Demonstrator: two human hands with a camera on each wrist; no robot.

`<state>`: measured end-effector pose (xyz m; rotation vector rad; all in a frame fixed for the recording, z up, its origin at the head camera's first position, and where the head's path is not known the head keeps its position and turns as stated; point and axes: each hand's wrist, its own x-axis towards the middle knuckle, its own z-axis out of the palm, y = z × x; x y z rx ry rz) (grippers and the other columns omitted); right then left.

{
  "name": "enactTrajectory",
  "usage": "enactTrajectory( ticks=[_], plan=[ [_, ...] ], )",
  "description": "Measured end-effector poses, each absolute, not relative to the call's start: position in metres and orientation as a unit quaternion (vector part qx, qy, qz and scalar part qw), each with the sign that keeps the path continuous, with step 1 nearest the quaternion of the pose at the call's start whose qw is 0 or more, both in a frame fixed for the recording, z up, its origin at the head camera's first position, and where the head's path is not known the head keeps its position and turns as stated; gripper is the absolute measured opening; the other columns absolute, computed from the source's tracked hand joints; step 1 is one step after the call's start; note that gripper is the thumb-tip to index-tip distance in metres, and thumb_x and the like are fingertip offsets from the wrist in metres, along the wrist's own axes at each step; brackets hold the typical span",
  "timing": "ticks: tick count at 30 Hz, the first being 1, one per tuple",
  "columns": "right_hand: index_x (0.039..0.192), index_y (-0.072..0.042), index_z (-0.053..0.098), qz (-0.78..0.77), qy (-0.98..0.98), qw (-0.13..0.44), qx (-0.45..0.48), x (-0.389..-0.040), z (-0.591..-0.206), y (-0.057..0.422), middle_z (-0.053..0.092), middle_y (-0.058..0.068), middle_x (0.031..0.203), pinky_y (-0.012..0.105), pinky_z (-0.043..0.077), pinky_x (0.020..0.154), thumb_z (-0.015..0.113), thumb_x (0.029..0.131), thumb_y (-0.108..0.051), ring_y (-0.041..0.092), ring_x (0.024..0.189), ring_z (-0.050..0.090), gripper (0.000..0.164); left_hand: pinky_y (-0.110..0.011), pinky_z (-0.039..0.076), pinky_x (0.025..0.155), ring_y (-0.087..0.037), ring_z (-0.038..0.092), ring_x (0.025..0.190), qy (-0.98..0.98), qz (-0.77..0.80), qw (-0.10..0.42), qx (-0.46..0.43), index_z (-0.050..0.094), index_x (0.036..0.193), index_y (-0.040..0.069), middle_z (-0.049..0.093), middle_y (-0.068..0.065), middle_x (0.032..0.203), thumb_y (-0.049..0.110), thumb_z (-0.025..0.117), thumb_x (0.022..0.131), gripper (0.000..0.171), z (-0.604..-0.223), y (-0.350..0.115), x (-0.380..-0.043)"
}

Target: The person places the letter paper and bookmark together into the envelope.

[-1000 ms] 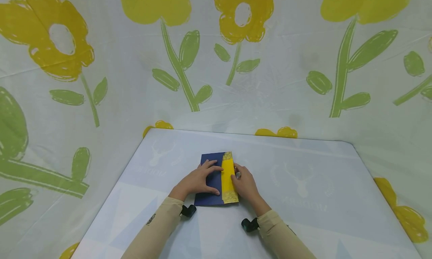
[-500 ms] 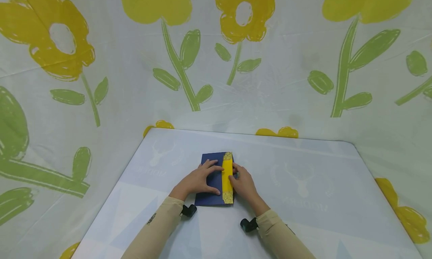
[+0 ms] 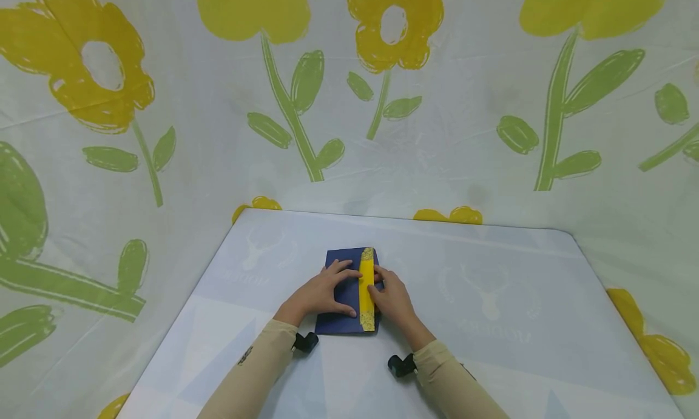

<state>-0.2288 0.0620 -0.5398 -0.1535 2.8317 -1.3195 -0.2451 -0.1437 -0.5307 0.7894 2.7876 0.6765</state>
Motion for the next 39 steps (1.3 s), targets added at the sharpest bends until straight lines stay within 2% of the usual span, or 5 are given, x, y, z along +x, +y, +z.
enactTrajectory(
  ticks=[11,24,33,39],
  plan=[
    [0.136,-0.010,0.045,-0.452,0.890,-0.018,-0.059,-0.2257,-0.5412,0.0660,0.054,0.003,0.114,0.023,0.046,0.049,0.064,0.086,-0.019,0.012,0.060,0.048,0.054,-0.061,0.024,0.103,-0.037,0.011,0.140,0.933,0.231,0.084,0.261,0.036,0.133,0.050,0.021,0.003,0.153,0.073,0.067,0.060,0.082,-0.5305,-0.1441,-0.2442],
    [0.136,-0.011,0.046,-0.465,0.884,0.008,-0.046,-0.2262,-0.5382,0.0613,0.054,0.004,0.110,0.021,0.049,0.050,0.063,0.087,-0.016,0.013,0.061,0.050,0.052,-0.062,0.029,0.101,-0.039,0.011,0.139,0.933,0.233,0.086,0.259,0.036,0.135,0.049,0.020,0.003,0.153,0.074,0.066,0.060,0.084,-0.5305,-0.1446,-0.2439],
    [0.137,-0.014,0.043,-0.480,0.876,0.016,-0.050,-0.2251,-0.5380,0.0567,0.054,0.003,0.111,0.022,0.050,0.050,0.063,0.087,-0.016,0.013,0.062,0.053,0.054,-0.062,0.025,0.103,-0.038,0.010,0.140,0.932,0.236,0.084,0.263,0.035,0.135,0.049,0.019,0.003,0.153,0.072,0.067,0.062,0.083,-0.5315,-0.1442,-0.2445],
    [0.137,-0.012,0.044,-0.482,0.875,0.007,-0.056,-0.2248,-0.5403,0.0570,0.054,0.003,0.113,0.023,0.050,0.050,0.062,0.087,-0.017,0.013,0.060,0.053,0.053,-0.057,0.021,0.107,-0.033,0.012,0.141,0.932,0.235,0.083,0.264,0.036,0.136,0.048,0.019,0.004,0.153,0.071,0.068,0.062,0.084,-0.5315,-0.1444,-0.2443]
  ],
)
